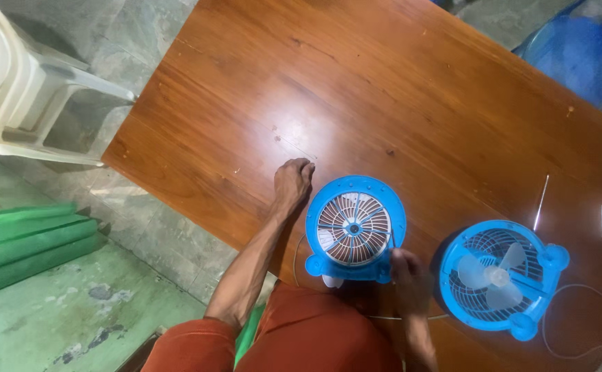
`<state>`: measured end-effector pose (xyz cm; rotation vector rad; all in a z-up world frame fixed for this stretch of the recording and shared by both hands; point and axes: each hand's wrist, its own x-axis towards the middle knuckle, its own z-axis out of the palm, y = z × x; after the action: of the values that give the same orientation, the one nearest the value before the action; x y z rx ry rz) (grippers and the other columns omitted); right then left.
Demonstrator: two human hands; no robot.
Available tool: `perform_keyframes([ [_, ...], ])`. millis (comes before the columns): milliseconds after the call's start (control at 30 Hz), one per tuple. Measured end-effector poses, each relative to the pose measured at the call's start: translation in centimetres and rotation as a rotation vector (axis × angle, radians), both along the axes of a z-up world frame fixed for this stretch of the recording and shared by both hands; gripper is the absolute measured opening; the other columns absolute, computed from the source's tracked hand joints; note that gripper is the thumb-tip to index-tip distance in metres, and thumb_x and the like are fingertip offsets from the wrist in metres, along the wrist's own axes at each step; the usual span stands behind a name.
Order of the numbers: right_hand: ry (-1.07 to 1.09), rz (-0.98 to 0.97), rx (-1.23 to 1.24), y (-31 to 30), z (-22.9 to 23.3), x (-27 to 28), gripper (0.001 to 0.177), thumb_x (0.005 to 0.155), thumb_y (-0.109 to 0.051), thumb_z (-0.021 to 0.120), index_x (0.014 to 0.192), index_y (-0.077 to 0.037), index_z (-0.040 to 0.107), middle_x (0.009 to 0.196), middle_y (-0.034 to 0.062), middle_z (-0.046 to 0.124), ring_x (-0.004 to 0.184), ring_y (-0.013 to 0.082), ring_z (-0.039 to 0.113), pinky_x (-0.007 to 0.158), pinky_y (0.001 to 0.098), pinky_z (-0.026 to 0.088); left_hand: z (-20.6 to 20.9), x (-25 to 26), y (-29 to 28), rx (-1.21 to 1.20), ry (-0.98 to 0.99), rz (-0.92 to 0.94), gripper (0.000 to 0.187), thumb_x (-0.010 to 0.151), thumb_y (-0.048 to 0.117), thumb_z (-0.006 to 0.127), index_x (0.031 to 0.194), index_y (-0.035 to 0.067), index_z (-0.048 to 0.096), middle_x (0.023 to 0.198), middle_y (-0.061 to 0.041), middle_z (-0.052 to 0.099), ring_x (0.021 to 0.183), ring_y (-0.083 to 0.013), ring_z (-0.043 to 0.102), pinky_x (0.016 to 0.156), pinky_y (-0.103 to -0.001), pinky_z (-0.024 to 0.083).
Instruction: The person disassembles a small blue electric fan on a wooden table using a screwdriver. They remove the front grille, unscrew the rear housing, and separate the components to access the internal motor and blades.
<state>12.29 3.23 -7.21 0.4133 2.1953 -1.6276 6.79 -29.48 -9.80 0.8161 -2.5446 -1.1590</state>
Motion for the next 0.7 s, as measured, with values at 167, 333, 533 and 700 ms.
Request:
perform_keyframes([
  [167, -0.046, -0.001, 0.101, 0.6, -1.4, 0.0, 0.029, 0.098, -0.028, 0.067, 0.107, -0.003, 0.075, 0.073, 0.0042, 0.066, 0.06, 0.0115, 0.056, 0.054, 0.0283, 0.044, -1.7, 0.1, -0.9, -0.07, -0.029, -0.051, 0.02, 0.095, 0.018, 0.062, 0.095, 0.002, 0.075, 0.095, -0.025, 0.071, 0.088, -0.0434, 0.068, 0.08, -0.051, 0.054],
  [333, 0.096, 0.099, 0.29, 1.5, -1.0, 1.1, 0.034, 0.098, -0.034, 0.062, 0.106, -0.003, 0.075, 0.077, 0.0033, 0.07, 0.063, 0.0118, 0.062, 0.06, 0.0285, 0.05, -1.0, 0.1, -0.8, -0.182, -0.042, -0.167, 0.021, 0.096, 0.016, 0.06, 0.094, 0.0, 0.074, 0.09, -0.027, 0.07, 0.086, -0.0442, 0.068, 0.079, -0.052, 0.054],
  [533, -0.019, -0.132, -0.01, 1.9, -0.2, 3.6, 0.027, 0.097, -0.026, 0.068, 0.104, -0.001, 0.076, 0.076, 0.0012, 0.066, 0.066, 0.0086, 0.055, 0.06, 0.0259, 0.046, 0.7, 0.3, 0.0, -0.186, 0.067, -0.117, 0.021, 0.103, 0.014, 0.066, 0.108, -0.005, 0.071, 0.095, -0.026, 0.07, 0.084, -0.0422, 0.069, 0.078, -0.05, 0.056],
  [700, -0.155, -0.267, -0.077, 4.2, 0.2, 5.7, 0.025, 0.097, -0.026, 0.07, 0.106, -0.003, 0.075, 0.071, -0.0024, 0.058, 0.062, 0.0054, 0.05, 0.055, 0.023, 0.04, 0.5, 0.0, 4.3, -0.216, 0.274, -0.272, 0.025, 0.107, 0.012, 0.071, 0.123, -0.005, 0.063, 0.099, -0.021, 0.067, 0.082, -0.0364, 0.066, 0.071, -0.045, 0.054],
])
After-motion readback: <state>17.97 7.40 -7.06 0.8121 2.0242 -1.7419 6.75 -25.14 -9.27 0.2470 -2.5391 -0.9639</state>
